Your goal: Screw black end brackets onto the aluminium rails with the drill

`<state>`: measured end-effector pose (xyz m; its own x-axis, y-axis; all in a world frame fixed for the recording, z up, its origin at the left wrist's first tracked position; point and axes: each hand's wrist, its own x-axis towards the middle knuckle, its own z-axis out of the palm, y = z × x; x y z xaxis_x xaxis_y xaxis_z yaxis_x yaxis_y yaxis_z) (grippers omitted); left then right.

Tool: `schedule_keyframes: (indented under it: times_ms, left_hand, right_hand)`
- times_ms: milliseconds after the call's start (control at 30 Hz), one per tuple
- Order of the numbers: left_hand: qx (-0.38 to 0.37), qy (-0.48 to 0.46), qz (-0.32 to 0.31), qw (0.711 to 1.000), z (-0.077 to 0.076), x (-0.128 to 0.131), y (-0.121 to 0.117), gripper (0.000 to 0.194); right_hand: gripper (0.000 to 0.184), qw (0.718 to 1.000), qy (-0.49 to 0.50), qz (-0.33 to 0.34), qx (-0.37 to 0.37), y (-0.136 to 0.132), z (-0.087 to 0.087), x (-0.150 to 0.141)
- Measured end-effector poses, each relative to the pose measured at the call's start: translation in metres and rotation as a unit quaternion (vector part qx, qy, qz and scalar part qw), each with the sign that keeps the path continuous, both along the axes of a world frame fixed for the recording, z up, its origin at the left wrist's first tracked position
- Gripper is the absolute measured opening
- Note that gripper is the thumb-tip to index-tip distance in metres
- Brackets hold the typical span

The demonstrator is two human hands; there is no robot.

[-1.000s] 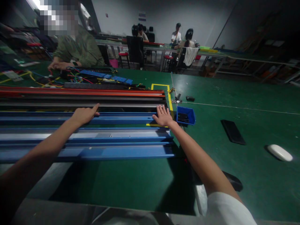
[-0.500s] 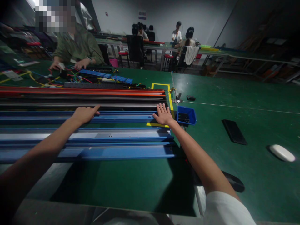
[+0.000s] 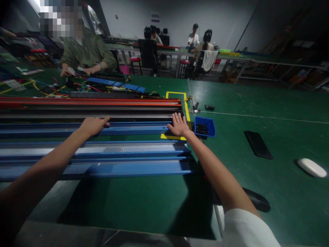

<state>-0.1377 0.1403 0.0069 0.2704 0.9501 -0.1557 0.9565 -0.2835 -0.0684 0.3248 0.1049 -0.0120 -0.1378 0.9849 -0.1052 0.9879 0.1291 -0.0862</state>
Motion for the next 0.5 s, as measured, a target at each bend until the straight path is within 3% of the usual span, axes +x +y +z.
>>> schedule_keyframes:
  times_ms: [167,500]
  left_hand:
    - [0.048,0.068,0.004,0.997,0.004,0.004,0.002,0.051]
    - [0.065,0.094,-0.008,0.993,0.0,0.001,0.012,0.051]
  right_hand:
    - [0.087,1.0,0.002,-0.004,0.001,0.003,0.001,-0.001]
    - [0.085,1.0,0.003,-0.006,-0.004,0.008,-0.001,0.0]
